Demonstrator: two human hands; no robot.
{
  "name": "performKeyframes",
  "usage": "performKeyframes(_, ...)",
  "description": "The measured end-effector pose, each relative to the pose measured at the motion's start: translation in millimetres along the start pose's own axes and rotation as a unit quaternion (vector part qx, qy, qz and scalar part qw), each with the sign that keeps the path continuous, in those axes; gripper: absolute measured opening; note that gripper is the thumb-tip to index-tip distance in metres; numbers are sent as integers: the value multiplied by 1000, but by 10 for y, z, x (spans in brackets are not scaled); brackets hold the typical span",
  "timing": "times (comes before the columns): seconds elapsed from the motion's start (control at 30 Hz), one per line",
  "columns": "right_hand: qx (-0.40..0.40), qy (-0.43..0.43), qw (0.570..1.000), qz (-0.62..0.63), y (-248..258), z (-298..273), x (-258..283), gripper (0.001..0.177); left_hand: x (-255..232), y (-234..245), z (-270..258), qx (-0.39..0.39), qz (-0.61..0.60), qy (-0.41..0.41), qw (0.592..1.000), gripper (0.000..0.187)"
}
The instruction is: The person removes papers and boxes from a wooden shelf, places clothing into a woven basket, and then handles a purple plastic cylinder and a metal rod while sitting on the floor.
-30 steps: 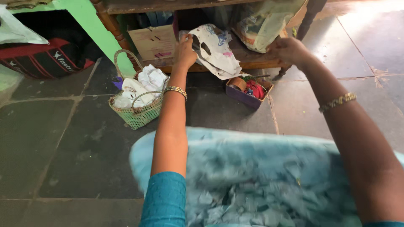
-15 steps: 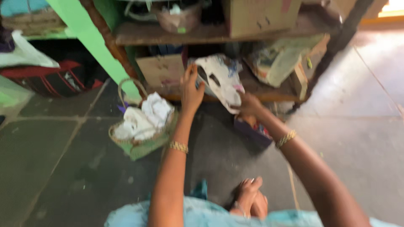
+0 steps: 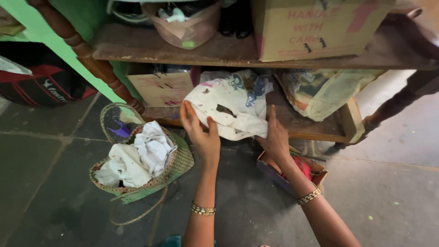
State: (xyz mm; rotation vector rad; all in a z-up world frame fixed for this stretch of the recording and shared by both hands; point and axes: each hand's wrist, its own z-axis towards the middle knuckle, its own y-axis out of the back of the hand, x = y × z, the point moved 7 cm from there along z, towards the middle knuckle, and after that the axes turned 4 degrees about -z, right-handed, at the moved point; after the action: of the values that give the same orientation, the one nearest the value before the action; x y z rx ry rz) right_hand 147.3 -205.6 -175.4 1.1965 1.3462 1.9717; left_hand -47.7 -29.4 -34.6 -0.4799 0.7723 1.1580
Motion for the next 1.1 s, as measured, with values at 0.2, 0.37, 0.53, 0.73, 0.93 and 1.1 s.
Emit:
performKeyframes(0.2,22,-54,959,276,-480,134,-193,43,994,-88,-496,-30,-301,120,946,44)
performKeyframes(0.37,29,-215,726,652,-180,5,-327,28,1497,-265,-766,-77,-515,203,829,36)
performKeyframes(0.53,36,-210,727,652,216,-78,48,26,1570,-901,-1295,3,-498,542,678,70)
performKeyframes(0.73,5,-189,722,665,541,-234,82,31,1204,-1121,-1340,44,-618,513,594,69)
performKeyframes(0.93,-8,-172,735,656,705,-548,-251,30,283,-303,-793,-31,-432,208,877,85)
performKeyframes(1.1,-7,-62,776,627,1088,-649,30,38,-740,95,-365,4,-214,-34,976,90)
